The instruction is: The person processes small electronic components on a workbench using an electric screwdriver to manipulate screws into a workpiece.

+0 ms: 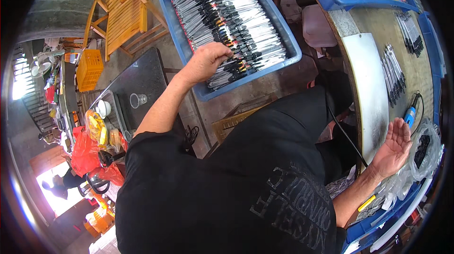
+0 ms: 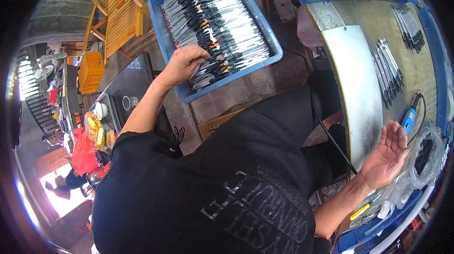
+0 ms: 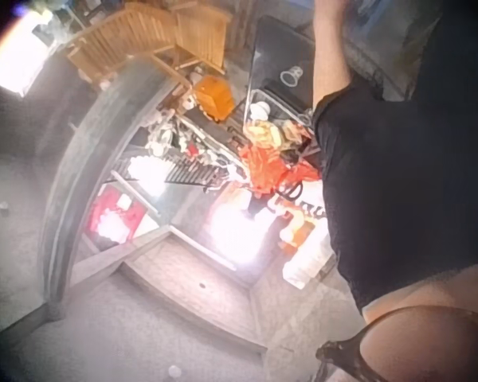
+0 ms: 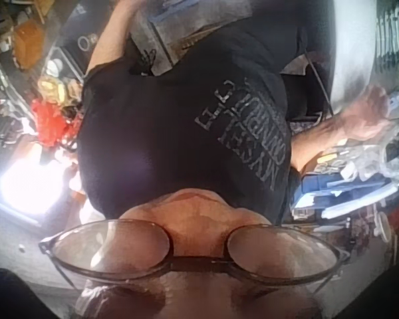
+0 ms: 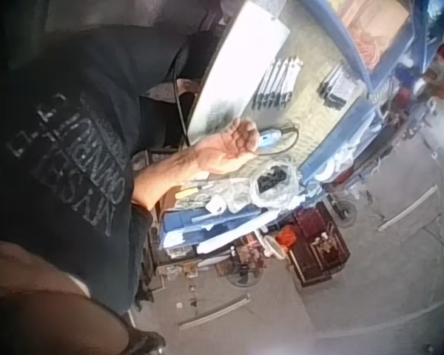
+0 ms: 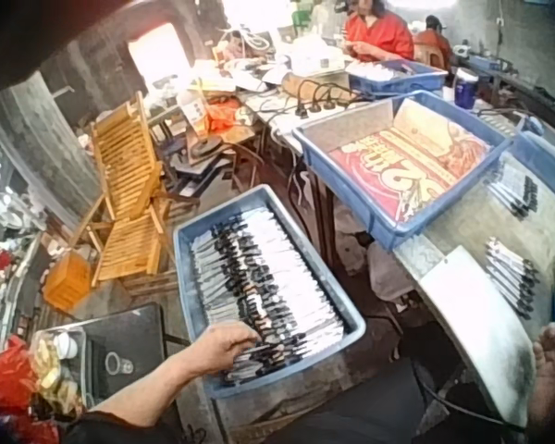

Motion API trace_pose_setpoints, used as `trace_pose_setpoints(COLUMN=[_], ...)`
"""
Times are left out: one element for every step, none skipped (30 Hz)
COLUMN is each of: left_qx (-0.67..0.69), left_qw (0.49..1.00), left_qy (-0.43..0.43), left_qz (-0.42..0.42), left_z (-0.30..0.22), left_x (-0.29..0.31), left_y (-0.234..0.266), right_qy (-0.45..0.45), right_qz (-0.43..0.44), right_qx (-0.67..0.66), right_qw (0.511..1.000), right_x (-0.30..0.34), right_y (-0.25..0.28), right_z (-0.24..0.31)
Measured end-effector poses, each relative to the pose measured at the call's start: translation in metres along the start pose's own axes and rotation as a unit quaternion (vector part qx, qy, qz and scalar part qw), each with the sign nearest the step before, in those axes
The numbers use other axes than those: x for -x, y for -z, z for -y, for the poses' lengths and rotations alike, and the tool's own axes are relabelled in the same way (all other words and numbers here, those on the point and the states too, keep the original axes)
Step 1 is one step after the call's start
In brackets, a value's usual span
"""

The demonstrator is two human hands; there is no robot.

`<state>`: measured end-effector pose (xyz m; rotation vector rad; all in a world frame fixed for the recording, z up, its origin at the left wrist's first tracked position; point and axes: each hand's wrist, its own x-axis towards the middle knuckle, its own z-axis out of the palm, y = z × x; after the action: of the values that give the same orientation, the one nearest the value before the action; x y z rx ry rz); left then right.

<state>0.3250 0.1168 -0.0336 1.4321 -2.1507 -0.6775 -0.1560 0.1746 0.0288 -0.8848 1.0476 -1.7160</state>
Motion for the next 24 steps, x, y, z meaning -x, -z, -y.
trace_pose_setpoints(left_qx=[-0.005, -0.005, -0.003, -0.001, -0.001, -0.002, -0.005, -0.009, -0.009, -0.030, -0.050, -0.050, -0.045, -0.041, -0.041, -0.037, -0.033, -0.034, -0.057, -0.079, -0.079, -0.090, -0.101, -0.101], left_qw=[1.000, 1.000, 1.000, 1.000, 1.000, 1.000, 0.999, 0.999, 0.999, 0.998, 0.997, 0.997, 0.997, 0.996, 0.996, 0.996, 0.996, 0.996, 0.994, 0.991, 0.991, 0.990, 0.988, 0.988], left_qy=[-0.011, -0.012, -0.005, 0.002, 0.003, 0.003, 0.018, 0.033, 0.032, 0.022, 0.012, 0.011, 0.033, 0.055, 0.055, 0.064, 0.073, 0.073, 0.089, 0.104, 0.103, 0.109, 0.114, 0.114], left_qz=[0.006, 0.006, 0.014, 0.022, 0.021, 0.021, 0.027, 0.033, 0.034, 0.042, 0.051, 0.051, 0.054, 0.057, 0.057, 0.048, 0.039, 0.038, 0.004, -0.031, -0.031, -0.029, -0.027, -0.028], left_z=[0.001, 0.000, -0.001, -0.001, 0.002, 0.003, 0.003, 0.004, 0.006, 0.008, 0.010, 0.010, 0.009, 0.009, 0.010, 0.013, 0.015, 0.017, 0.018, 0.019, 0.021, 0.023, 0.024, 0.026], left_x=[0.002, 0.004, 0.005, 0.005, 0.005, 0.005, 0.005, 0.006, 0.007, 0.009, 0.011, 0.013, 0.014, 0.016, 0.018, 0.022, 0.024, 0.026, 0.028, 0.029, 0.028, 0.028, 0.026, 0.026], left_y=[-0.003, -0.006, -0.009, -0.012, -0.015, -0.016, -0.017, -0.018, -0.019, -0.019, -0.018, -0.018, -0.018, -0.019, -0.020, -0.022, -0.024, -0.025, -0.025, -0.025, -0.025, -0.024, -0.024, -0.024], right_qy=[0.000, 0.001, 0.002, 0.003, 0.007, 0.011, 0.012, 0.011, 0.011, 0.012, 0.011, 0.011, 0.011, 0.010, 0.008, 0.009, 0.007, 0.006, 0.007, 0.007, 0.007, 0.008, 0.008, 0.007], right_qz=[-0.001, -0.005, -0.010, -0.010, -0.009, -0.008, -0.008, -0.013, -0.019, -0.020, -0.024, -0.029, -0.029, -0.037, -0.043, -0.042, -0.035, -0.027, -0.027, -0.023, -0.019, -0.019, -0.012, -0.004], right_qx=[0.000, 0.002, 0.004, 0.004, 0.013, 0.021, 0.021, 0.023, 0.025, 0.025, 0.024, 0.025, 0.025, 0.029, 0.032, 0.031, 0.027, 0.024, 0.023, 0.022, 0.021, 0.021, 0.017, 0.013], right_qw=[1.000, 1.000, 1.000, 1.000, 1.000, 1.000, 1.000, 1.000, 0.999, 0.999, 0.999, 0.999, 0.999, 0.999, 0.999, 0.999, 0.999, 0.999, 0.999, 0.999, 1.000, 1.000, 1.000, 1.000], right_x=[0.000, 0.000, 0.000, 0.000, 0.001, 0.001, 0.001, 0.001, 0.001, 0.001, 0.001, 0.001, 0.001, 0.002, 0.001, 0.001, 0.000, 0.000, -0.001, -0.001, -0.001, -0.001, -0.001, -0.001], right_y=[0.000, 0.000, 0.000, 0.000, 0.000, 0.000, -0.001, -0.001, -0.001, -0.001, -0.001, -0.001, -0.001, -0.002, -0.002, -0.001, 0.001, 0.002, 0.002, 0.002, 0.002, 0.002, 0.003, 0.003], right_z=[0.001, 0.001, 0.002, 0.002, 0.002, 0.002, 0.002, 0.002, 0.002, 0.003, 0.003, 0.003, 0.003, 0.004, 0.004, 0.003, 0.003, 0.003, 0.003, 0.003, 0.004, 0.004, 0.003, 0.003])
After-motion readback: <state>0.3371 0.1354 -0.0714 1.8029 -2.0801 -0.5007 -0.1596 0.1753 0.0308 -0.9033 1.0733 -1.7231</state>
